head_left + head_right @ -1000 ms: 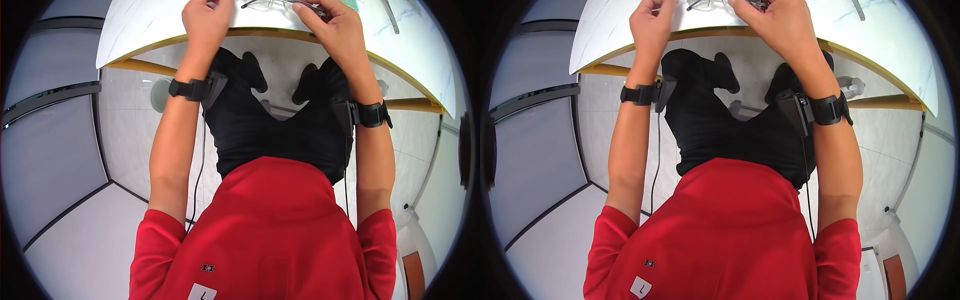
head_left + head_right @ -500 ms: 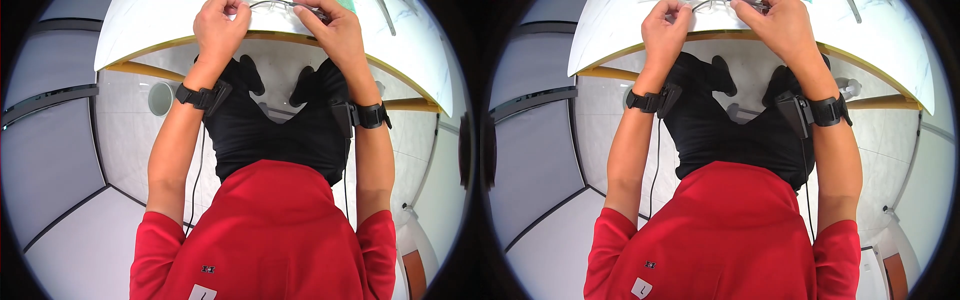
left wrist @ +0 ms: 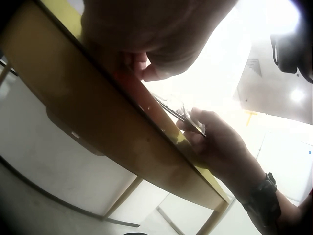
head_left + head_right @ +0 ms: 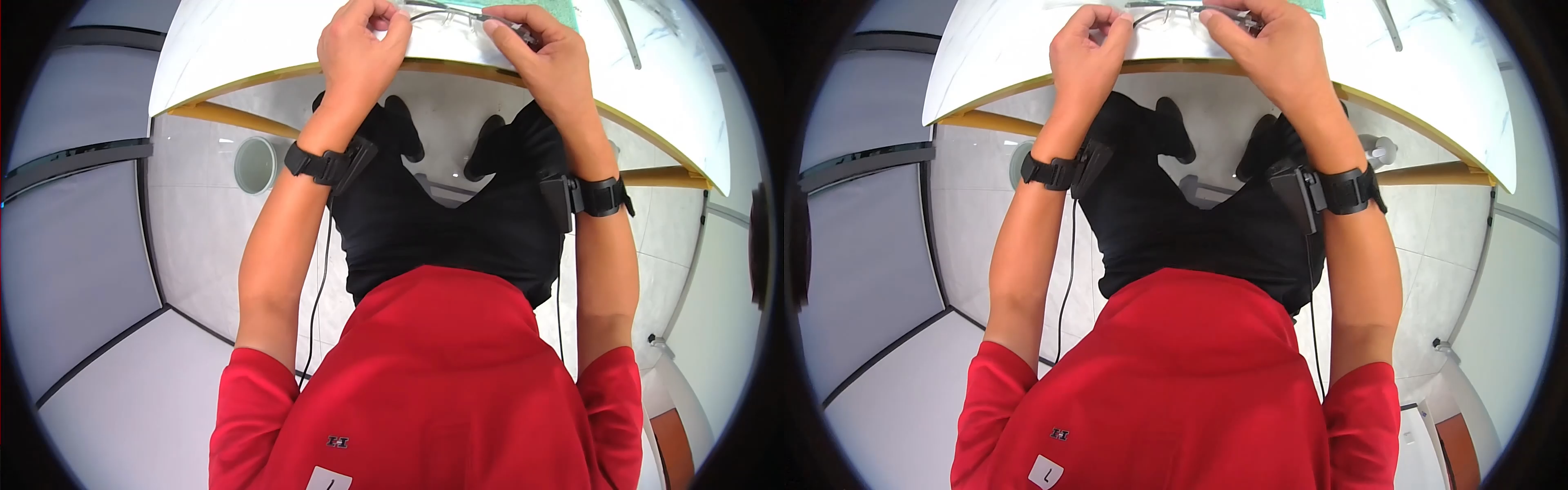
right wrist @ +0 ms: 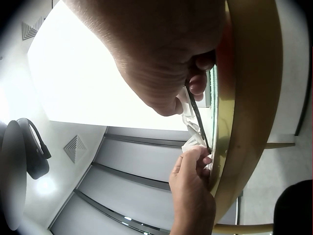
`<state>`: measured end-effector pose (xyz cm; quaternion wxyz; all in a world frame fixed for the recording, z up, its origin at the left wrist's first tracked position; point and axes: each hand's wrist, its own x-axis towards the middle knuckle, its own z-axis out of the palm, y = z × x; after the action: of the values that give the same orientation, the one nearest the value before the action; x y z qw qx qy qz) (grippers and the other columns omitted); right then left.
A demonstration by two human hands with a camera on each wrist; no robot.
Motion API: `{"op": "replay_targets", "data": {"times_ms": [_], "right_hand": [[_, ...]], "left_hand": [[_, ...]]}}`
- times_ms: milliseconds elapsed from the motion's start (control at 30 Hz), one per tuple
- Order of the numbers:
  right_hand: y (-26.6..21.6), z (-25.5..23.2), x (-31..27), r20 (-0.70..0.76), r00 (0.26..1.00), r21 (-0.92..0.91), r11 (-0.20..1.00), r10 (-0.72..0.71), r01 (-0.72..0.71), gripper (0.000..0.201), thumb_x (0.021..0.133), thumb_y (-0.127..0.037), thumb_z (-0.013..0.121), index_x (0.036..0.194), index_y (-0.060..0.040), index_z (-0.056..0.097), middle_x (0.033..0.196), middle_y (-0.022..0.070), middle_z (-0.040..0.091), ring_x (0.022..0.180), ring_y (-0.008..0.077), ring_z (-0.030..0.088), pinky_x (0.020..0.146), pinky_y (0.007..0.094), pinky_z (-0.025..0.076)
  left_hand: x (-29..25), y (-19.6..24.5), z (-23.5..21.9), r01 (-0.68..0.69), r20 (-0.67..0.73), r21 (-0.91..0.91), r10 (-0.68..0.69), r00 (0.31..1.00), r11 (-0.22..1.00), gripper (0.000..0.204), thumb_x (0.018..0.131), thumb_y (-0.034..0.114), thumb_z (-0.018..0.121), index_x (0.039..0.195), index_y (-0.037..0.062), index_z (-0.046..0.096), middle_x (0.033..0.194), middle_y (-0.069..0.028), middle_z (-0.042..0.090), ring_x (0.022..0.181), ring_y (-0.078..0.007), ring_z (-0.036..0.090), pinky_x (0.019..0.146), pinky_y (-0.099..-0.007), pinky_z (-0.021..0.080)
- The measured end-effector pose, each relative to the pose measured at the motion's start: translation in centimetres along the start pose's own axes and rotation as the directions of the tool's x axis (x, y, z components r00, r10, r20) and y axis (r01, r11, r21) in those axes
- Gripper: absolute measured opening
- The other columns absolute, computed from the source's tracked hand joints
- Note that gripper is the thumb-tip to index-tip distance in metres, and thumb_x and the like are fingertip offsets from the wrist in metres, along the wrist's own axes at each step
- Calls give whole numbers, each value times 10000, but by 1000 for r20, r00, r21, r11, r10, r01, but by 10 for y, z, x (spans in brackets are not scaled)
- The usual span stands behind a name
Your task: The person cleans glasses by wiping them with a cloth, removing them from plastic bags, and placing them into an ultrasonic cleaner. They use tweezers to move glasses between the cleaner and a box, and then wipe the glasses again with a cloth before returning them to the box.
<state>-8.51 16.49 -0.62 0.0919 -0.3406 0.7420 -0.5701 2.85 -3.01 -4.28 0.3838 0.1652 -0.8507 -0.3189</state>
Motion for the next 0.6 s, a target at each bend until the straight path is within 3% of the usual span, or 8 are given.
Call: {"op": "replay_targets", "data": {"times_ms": [100,133,300,367,467,600], "right_hand": [[16,-2,2,-26,993,-55,992,-117,116,250,869,-242,767,1038,-57,758,888,51,726,747,120,636,683,262,508],[13,-3,2,-21,995,-22,995,-94,93,245,870,-235,765,1037,-56,756,888,46,726,757,110,635,689,260,508],[8,-4,1,-65,996,15,997,-68,69,220,862,-207,760,1021,-54,755,862,40,689,686,108,569,646,255,474],[7,-4,3,-77,994,22,997,-78,79,191,912,-162,727,1058,-41,752,761,-56,607,658,24,469,606,198,403],[7,-4,3,-99,995,101,994,-19,29,216,876,-191,742,1033,-45,762,798,-13,641,640,75,484,591,243,418],[6,-6,5,-102,994,145,989,49,-34,226,887,-197,737,1044,-36,764,686,-59,547,599,40,404,542,229,352]], "left_hand": [[0,6,2,54,-14,14,-54,998,998,160,850,198,721,838,45,678,775,-40,680,699,-166,623,672,-304,502],[0,9,2,72,-7,25,-72,997,997,135,852,180,717,828,64,653,800,-43,677,725,-200,639,670,-323,500],[1,20,-2,177,17,-42,-176,984,983,138,870,169,714,858,43,659,784,-48,669,711,-169,618,649,-305,480],[3,16,-1,205,29,-87,-203,979,975,145,878,171,713,872,35,661,777,-47,663,706,-153,602,642,-297,470],[2,7,-1,237,47,-158,-232,972,959,163,896,178,711,887,24,659,762,-33,646,697,-119,548,638,-281,454],[4,5,-4,253,63,-224,-245,968,941,160,922,172,695,898,18,659,811,-12,667,706,-83,521,660,-250,443]]}}
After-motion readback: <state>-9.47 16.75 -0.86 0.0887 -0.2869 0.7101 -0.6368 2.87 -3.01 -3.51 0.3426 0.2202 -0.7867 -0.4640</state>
